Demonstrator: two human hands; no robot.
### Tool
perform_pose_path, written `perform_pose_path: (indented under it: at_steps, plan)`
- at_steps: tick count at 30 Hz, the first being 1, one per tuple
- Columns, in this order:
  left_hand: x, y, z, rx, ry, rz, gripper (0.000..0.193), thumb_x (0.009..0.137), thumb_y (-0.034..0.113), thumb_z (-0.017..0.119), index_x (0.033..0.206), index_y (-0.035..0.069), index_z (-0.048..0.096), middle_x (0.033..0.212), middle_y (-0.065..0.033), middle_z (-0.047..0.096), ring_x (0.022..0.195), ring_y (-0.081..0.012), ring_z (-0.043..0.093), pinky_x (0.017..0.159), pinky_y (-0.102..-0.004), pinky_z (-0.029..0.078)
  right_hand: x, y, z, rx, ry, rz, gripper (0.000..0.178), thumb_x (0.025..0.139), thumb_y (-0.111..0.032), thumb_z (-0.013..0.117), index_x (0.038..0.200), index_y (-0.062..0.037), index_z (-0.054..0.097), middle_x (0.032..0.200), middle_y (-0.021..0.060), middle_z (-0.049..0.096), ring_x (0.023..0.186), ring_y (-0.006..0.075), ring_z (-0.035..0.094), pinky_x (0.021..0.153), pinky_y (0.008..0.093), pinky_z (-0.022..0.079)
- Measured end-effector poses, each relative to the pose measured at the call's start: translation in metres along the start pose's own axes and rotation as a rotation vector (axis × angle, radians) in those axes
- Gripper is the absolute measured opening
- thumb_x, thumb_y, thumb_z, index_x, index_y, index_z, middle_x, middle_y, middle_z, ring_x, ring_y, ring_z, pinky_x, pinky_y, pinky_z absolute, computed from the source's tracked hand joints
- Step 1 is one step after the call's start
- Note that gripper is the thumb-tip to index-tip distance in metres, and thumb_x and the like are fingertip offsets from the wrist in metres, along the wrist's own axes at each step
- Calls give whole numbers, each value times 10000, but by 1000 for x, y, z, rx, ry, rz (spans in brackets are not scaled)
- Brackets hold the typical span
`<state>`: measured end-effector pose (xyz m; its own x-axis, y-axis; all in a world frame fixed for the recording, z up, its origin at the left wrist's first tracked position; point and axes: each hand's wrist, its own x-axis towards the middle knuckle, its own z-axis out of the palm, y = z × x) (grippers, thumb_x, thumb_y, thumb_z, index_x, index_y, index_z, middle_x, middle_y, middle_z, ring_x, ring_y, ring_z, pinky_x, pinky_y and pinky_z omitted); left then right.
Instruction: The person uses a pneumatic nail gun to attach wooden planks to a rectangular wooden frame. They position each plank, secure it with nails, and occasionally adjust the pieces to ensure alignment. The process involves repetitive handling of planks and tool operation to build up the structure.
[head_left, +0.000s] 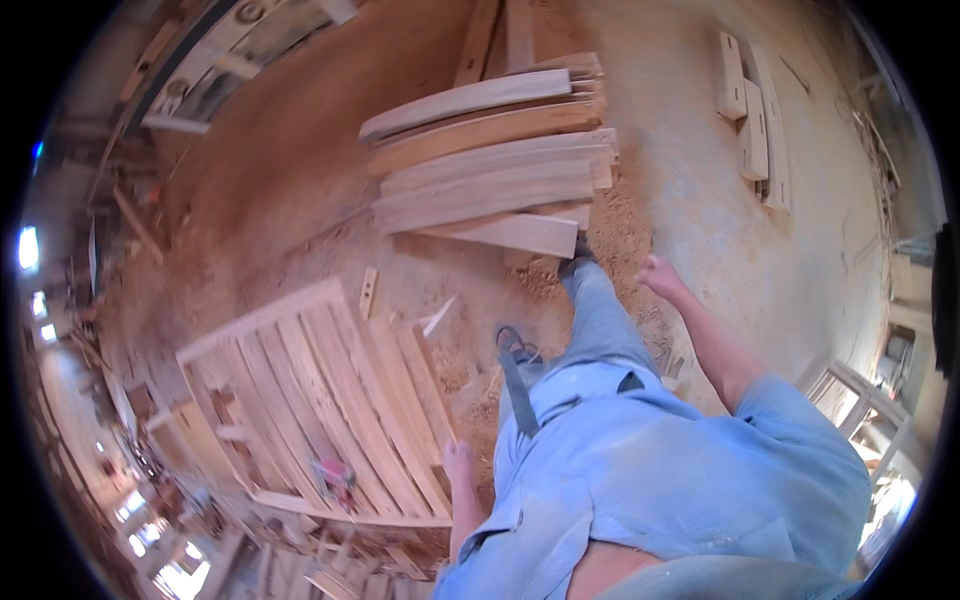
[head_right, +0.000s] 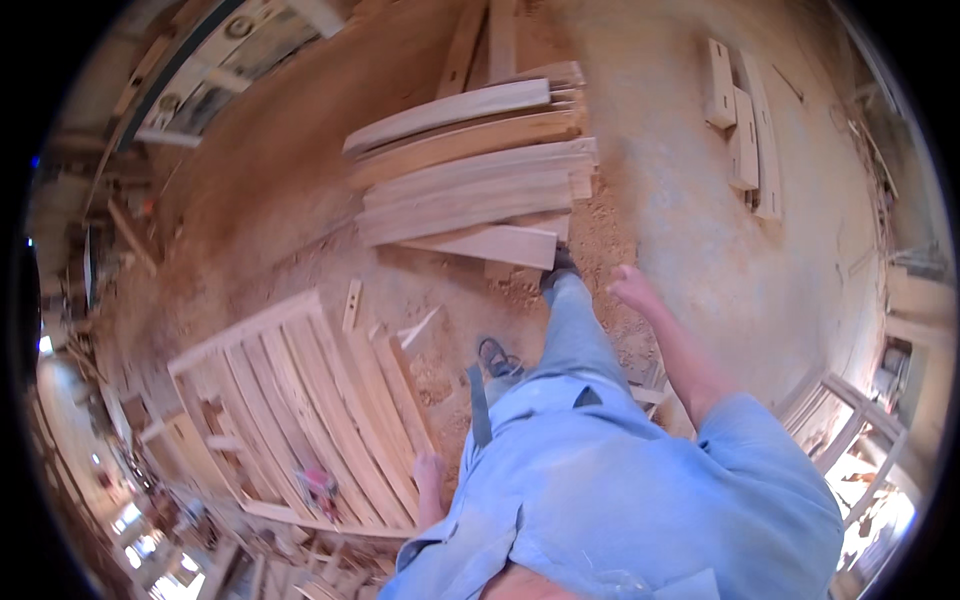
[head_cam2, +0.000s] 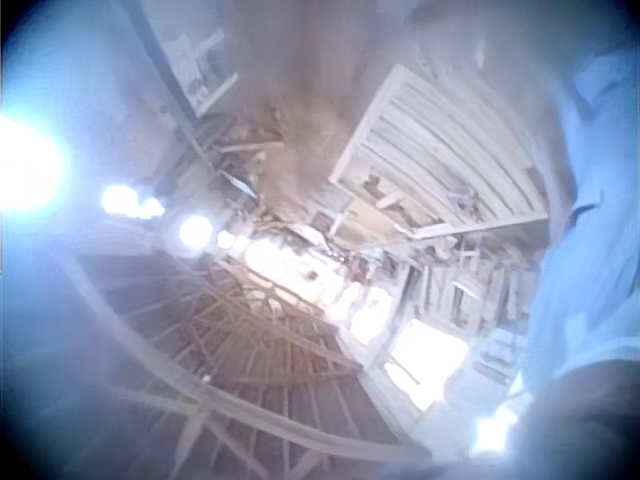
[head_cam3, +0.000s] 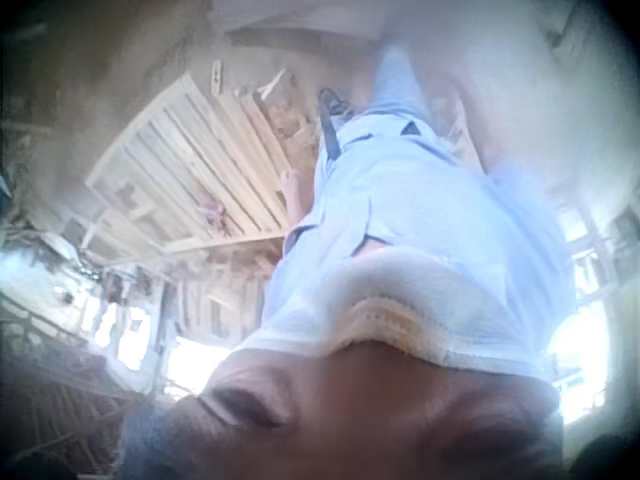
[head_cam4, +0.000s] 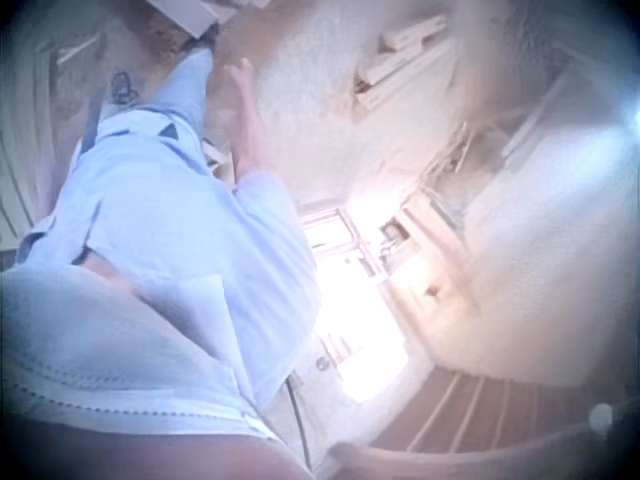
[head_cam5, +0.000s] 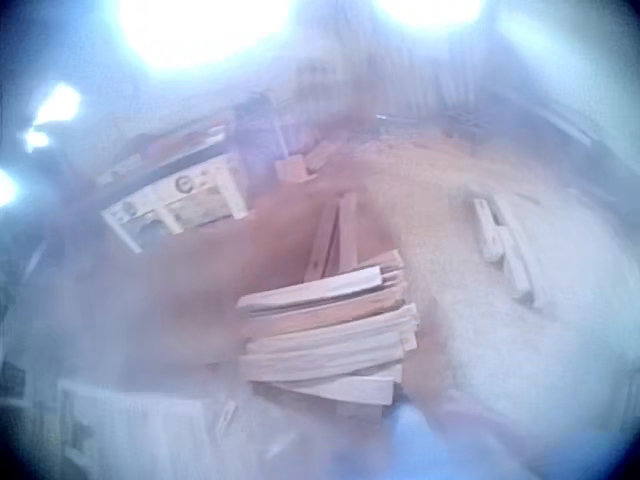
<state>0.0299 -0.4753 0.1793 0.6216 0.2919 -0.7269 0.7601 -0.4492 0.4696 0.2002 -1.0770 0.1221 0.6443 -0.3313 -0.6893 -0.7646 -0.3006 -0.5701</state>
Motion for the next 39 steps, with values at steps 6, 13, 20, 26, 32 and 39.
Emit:
perform_pose_path:
  at_steps: [6, 13, 20, 26, 32, 39]
  plan:
    - [-40, 56, 53, -155, -71, -428, 575, 925, 130, 623, 1415, -127, 465, 1083, -176, 686, 889, -169, 651, 754, -295, 533, 210, -9, -38, -172, 106, -15, 777, 714, -243, 809, 1376, 24, 502, 1230, 223, 664, 1150, 323, 650, 959, 424, 520]
    - [-58, 265, 134, 116, -59, -291, 536, 970, 131, 596, 1421, -115, 445, 1159, -146, 702, 1004, -189, 661, 927, -306, 508, 405, -98, -45, -51, 91, -140, 1023, 657, -258, 888, 1496, -1, 360, 1458, 228, 506, 1356, 364, 489, 1116, 414, 414]
    - [-35, 347, 175, 80, -116, -334, 516, 994, 122, 594, 1434, -96, 436, 1251, -160, 669, 1140, -206, 636, 1008, -326, 481, 535, -114, -38, 18, 278, -95, 1302, 598, -285, 936, 1589, -44, 128, 1564, 288, 324, 1448, 394, 351, 1175, 420, 340]
    - [-37, 325, 182, -35, -64, -458, 523, 1003, 76, 614, 1461, -73, 408, 1211, -138, 667, 1027, -171, 641, 921, -280, 509, 576, -102, -15, 65, 317, -45, 1302, 562, -259, 960, 1567, -28, 164, 1523, 261, 378, 1409, 366, 401, 1174, 422, 343]
    - [-36, 338, 193, 10, -122, -505, 547, 1004, 84, 617, 1475, -75, 390, 1219, -126, 665, 1083, -169, 627, 927, -285, 504, 539, -119, -20, -50, 310, -45, 1164, 556, -349, 960, 1489, -72, 321, 1421, 196, 491, 1328, 332, 495, 1111, 425, 413]
    - [-3, 357, 182, 18, -131, -429, 573, 994, 165, 622, 1449, -111, 410, 1238, -156, 677, 1154, -210, 634, 1020, -328, 470, 447, -164, -16, -94, 409, -239, 1087, 577, -411, 943, 1433, -59, 372, 1341, 206, 508, 1269, 352, 498, 1081, 455, 408]
